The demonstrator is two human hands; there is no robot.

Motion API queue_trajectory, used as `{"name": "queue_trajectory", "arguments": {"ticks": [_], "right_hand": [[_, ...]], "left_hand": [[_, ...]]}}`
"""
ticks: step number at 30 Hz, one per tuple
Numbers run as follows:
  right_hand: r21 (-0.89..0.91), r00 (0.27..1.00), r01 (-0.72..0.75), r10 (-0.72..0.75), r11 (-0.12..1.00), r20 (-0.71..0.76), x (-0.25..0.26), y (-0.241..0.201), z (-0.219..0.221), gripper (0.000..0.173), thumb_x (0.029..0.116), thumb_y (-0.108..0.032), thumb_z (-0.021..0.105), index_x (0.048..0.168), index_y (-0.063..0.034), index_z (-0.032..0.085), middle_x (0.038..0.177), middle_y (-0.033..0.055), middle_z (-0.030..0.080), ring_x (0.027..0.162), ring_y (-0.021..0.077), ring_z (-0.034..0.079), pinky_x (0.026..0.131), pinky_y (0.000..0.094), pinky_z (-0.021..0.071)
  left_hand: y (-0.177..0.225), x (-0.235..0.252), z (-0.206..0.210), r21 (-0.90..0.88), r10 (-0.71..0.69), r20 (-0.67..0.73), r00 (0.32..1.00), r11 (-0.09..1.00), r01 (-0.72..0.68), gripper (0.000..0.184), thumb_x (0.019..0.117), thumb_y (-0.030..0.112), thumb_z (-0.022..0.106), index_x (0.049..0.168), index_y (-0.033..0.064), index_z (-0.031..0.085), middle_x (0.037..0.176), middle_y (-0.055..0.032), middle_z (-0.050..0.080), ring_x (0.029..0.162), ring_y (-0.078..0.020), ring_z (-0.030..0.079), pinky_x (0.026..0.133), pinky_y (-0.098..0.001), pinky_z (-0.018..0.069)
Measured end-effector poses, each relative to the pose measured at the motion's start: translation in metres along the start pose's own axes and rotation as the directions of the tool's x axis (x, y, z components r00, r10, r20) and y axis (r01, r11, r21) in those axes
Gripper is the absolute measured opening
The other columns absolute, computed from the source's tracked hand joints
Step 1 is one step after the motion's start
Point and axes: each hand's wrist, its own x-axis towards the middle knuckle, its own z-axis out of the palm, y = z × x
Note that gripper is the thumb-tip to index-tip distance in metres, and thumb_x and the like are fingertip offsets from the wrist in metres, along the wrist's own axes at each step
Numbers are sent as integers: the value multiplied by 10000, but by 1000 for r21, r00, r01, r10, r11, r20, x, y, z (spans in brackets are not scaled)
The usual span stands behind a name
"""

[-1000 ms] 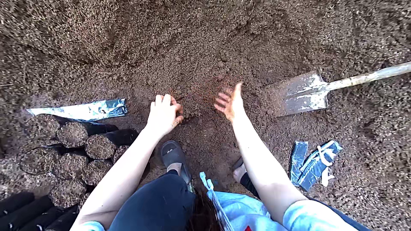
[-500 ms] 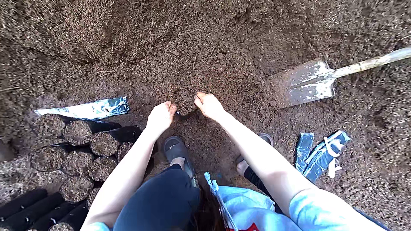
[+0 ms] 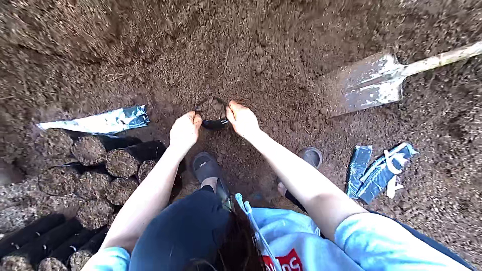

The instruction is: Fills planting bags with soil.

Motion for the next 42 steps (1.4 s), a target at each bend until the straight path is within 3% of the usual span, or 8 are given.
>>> {"name": "queue_trajectory", "arguments": {"ticks": [5,11,16,23,29,32,36,42], "right_hand": [[509,980,-177,199,842,11,4,42,14,461,1121,-315,338,1264,15,628,1055,167,697,953,255,696,870,471,570],[956,699,-201,652,-215,294,50,118,34,453,1128,-313,319,1489,-47,382,1475,155,519,1281,246,588,1029,385,512],[874,745,-30,572,-486,343,124,105,41,769,1044,-641,339,1627,-175,155,1633,156,310,1462,360,393,1124,598,418],[824,838,50,472,-564,272,167,97,40,841,914,-859,249,1559,-323,309,1544,94,456,1417,352,446,1046,703,422],[878,885,-138,340,-458,317,98,75,-16,740,998,-746,181,1501,-241,382,1431,160,536,1294,384,543,960,672,491],[890,917,-232,217,-392,335,64,42,-41,730,1001,-734,170,1402,-214,488,1305,142,618,1187,345,612,907,615,534],[878,900,-316,180,-359,397,33,4,-49,665,1018,-695,225,1299,-185,547,1185,106,661,1096,281,649,888,527,560],[959,936,-276,244,65,253,13,-21,-33,399,1104,-358,365,1405,-161,539,1212,78,656,1070,214,654,885,436,565]], "left_hand": [[-7,9,12,-4,-49,-17,999,999,49,381,1097,311,463,911,11,605,812,-208,599,811,-407,624,696,-633,461],[-15,7,8,-86,-96,-4,995,992,95,514,1041,462,567,1263,-1,532,1035,-246,643,965,-432,656,830,-668,506],[-14,2,12,-213,-33,-33,999,977,26,545,986,310,676,1363,-13,450,1155,-182,630,911,-280,679,830,-500,570],[-15,15,22,-85,216,-76,974,971,-222,402,1051,319,541,1442,254,603,1573,-161,448,1345,-340,559,1008,-557,523],[-1,25,7,-149,286,3,958,948,-282,500,963,-41,578,1446,86,573,1450,-132,582,1039,-277,678,861,-481,572],[10,32,8,-110,378,-5,926,920,-376,537,943,-67,569,1464,61,565,1493,-146,560,1305,-299,595,1085,-498,482],[24,32,11,14,440,-2,898,898,-440,262,978,-63,523,1125,2,730,1492,-192,547,1369,-342,551,1115,-521,461],[22,23,12,75,324,-42,945,944,-320,346,986,-38,531,1319,-70,618,1505,-225,532,1401,-363,522,1160,-529,416]]}}
